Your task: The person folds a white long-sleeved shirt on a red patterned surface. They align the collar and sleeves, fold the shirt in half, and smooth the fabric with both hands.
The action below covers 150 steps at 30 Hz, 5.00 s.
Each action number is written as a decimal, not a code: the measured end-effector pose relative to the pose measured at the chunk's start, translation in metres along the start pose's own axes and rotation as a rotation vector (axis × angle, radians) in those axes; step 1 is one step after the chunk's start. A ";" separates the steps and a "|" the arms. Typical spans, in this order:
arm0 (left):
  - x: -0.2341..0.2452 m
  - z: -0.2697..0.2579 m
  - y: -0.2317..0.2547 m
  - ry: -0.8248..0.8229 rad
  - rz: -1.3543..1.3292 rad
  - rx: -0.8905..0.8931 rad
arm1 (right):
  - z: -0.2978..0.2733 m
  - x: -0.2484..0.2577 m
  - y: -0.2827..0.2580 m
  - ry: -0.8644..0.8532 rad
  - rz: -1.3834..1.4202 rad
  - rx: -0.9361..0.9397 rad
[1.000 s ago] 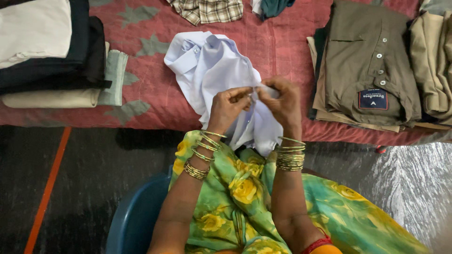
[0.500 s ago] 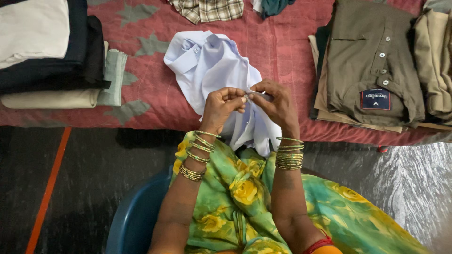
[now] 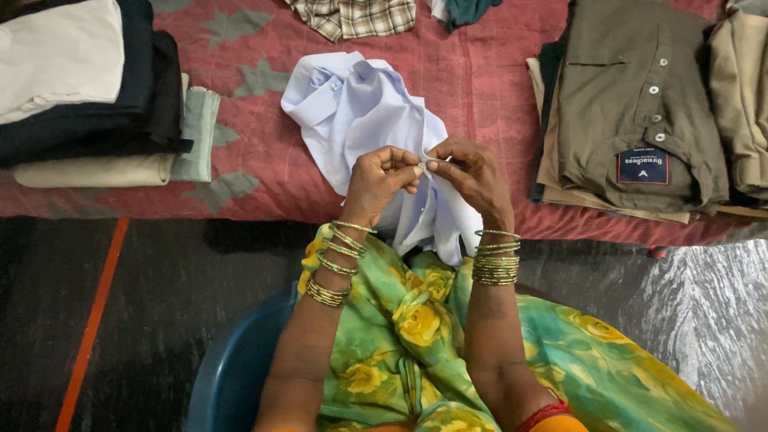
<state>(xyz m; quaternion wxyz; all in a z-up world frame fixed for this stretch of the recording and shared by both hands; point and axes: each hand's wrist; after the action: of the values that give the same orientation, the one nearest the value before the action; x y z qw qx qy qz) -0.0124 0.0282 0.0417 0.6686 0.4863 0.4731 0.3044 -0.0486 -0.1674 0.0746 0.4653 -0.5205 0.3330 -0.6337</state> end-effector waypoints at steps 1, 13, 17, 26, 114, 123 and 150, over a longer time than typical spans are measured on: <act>0.000 0.000 0.001 -0.003 -0.002 -0.002 | 0.000 0.000 0.000 -0.003 -0.007 -0.027; -0.005 0.003 0.014 0.116 0.236 0.051 | 0.000 0.002 -0.005 -0.034 -0.091 0.062; -0.002 0.007 0.014 0.105 0.226 0.036 | 0.004 -0.002 -0.008 -0.007 -0.229 0.151; -0.011 0.001 0.023 0.153 0.715 -0.235 | 0.006 -0.017 -0.003 0.044 -0.285 0.238; -0.011 0.083 -0.044 -0.079 0.784 -0.621 | 0.005 0.012 0.055 0.199 0.034 0.068; 0.000 0.054 -0.010 -0.219 0.800 -0.696 | 0.007 0.002 0.061 0.169 0.318 -0.010; 0.012 0.057 0.004 -0.381 0.905 -0.557 | 0.010 0.012 0.060 0.107 -0.310 0.184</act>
<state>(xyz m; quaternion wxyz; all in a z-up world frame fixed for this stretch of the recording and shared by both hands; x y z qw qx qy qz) 0.0446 0.0193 0.0463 0.6480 0.4924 -0.0099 0.5809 -0.0245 -0.1984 0.0265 0.3892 -0.4866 0.2138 -0.7523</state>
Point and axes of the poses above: each hand's wrist, its own z-axis towards the middle knuckle, its own x-axis out of the back of the hand, y = z × x, and after that the axes turned 3 degrees about -x, right-handed
